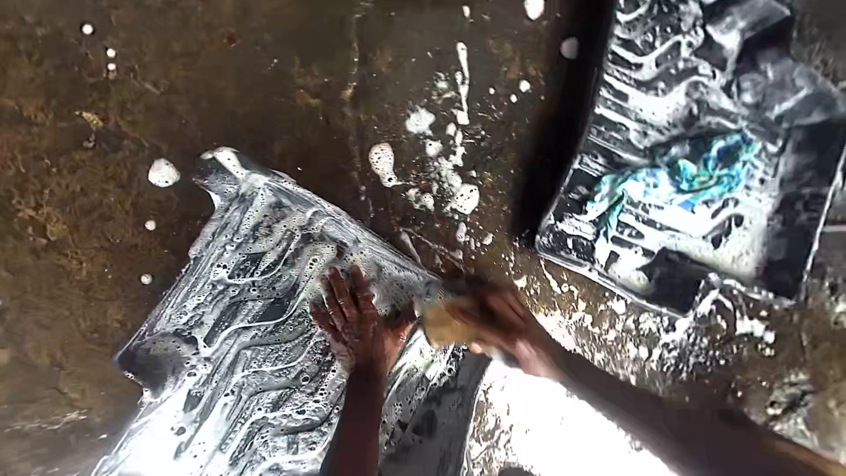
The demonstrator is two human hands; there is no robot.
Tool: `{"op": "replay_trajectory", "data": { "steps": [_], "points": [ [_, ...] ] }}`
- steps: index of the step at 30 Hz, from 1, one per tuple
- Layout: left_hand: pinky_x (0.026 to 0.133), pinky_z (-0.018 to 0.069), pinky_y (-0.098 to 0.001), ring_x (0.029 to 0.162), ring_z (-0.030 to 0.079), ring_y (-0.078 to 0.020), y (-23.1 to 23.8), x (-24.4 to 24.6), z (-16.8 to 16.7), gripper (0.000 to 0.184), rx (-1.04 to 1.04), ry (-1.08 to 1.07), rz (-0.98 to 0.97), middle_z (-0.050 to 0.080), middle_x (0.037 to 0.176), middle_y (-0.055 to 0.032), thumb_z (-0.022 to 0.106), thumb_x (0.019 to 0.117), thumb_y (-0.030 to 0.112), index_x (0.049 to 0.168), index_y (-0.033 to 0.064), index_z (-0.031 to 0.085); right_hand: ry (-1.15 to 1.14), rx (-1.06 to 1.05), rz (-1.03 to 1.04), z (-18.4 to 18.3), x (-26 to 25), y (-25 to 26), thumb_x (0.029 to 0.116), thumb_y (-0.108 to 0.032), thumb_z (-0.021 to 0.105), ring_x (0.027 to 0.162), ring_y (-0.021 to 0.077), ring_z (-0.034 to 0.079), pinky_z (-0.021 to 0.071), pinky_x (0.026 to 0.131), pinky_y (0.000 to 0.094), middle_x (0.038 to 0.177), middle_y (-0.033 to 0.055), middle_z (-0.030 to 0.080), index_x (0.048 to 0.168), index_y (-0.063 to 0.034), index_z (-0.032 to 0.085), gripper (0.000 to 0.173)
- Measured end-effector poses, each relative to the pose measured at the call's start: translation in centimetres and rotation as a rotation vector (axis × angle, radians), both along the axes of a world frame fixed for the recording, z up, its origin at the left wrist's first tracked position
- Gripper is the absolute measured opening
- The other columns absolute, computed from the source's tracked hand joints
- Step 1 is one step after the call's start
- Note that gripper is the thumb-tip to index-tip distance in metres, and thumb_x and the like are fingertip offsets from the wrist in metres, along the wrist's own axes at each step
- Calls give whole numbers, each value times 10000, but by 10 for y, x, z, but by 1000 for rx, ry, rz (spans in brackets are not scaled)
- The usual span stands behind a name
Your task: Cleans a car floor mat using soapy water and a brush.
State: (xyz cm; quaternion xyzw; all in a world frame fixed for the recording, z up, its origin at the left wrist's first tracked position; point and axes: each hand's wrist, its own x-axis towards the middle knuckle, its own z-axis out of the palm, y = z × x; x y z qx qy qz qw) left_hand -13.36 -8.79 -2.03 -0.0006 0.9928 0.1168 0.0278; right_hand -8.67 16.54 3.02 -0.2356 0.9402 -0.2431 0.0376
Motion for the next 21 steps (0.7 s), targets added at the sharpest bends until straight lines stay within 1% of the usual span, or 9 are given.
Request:
{"op": "replay_trajectory", "data": {
  "steps": [2, 5, 8, 9, 11, 14, 15, 18, 21],
  "points": [
    [1197, 87, -707, 1542, 200, -456, 3, -1, -1, 1272, 14, -7, 9, 222, 1666, -252, 497, 675, 936, 1623, 117, 281, 47, 57, -84, -7, 14, 7, 1038, -490, 508, 1212, 320, 579, 463, 969, 547, 1334, 131, 607, 1407, -387, 602, 395],
    [1200, 88, -703, 1543, 196, -452, 4, -2, 5, 1301, 1, -42, 11, 224, 1664, -257, 531, 637, 947, 1596, 89, 339, 177, 99, -62, -25, -118, -87, 1033, -493, 481, 1102, 370, 623, 482, 879, 576, 1275, 161, 654, 1383, -384, 644, 401],
    [1202, 109, -697, 1544, 210, -431, -2, -8, 2, 1261, 11, -1, 56, 241, 1662, -244, 505, 691, 930, 1604, 82, 313, 217, 85, 115, -22, -235, -183, 1010, -513, 543, 1262, 399, 559, 401, 1031, 643, 1419, 162, 590, 1416, -413, 608, 423],
    [1200, 111, -697, 1544, 213, -427, -2, -10, 1, 1250, 17, 18, 69, 241, 1663, -242, 482, 708, 931, 1606, 79, 306, 191, 82, 149, -17, -234, -181, 1009, -501, 555, 1291, 395, 537, 388, 1054, 644, 1438, 161, 569, 1430, -403, 596, 434],
    [1202, 101, -698, 1544, 207, -430, -2, -7, 1, 1256, 42, 30, 76, 232, 1665, -243, 497, 695, 932, 1592, 68, 330, 150, 81, 130, -7, -167, -121, 1009, -464, 541, 1238, 377, 557, 444, 991, 611, 1389, 157, 582, 1421, -364, 605, 428],
    [1206, 61, -698, 1555, 165, -438, 0, -10, 3, 1379, 84, -1, 61, 187, 1674, -259, 675, 530, 885, 1569, 37, 355, 129, 121, -48, -5, -40, -19, 1020, -476, 531, 1149, 373, 597, 469, 905, 577, 1300, 194, 613, 1346, -310, 665, 389],
    [1207, 70, -696, 1552, 183, -436, -1, -9, 2, 1369, 70, 5, 55, 206, 1668, -260, 630, 554, 921, 1559, 30, 367, 144, 141, -100, -10, -31, -15, 1017, -494, 525, 1097, 382, 604, 459, 867, 578, 1254, 211, 620, 1350, -312, 670, 406],
    [1199, 69, -708, 1542, 202, -449, -1, -7, -2, 1307, 78, 42, 29, 234, 1649, -283, 598, 592, 914, 1502, -7, 421, 244, 186, -142, -22, -114, -105, 1001, -506, 538, 1046, 394, 639, 496, 827, 621, 1197, 184, 662, 1352, -369, 659, 396],
    [1190, 109, -712, 1521, 252, -457, -5, -16, -4, 1195, 33, 59, 27, 293, 1626, -282, 497, 722, 893, 1500, -13, 438, 191, 209, -68, -12, -226, -200, 986, -488, 583, 1211, 384, 577, 461, 942, 613, 1366, 158, 596, 1424, -391, 599, 448]
  ]
}}
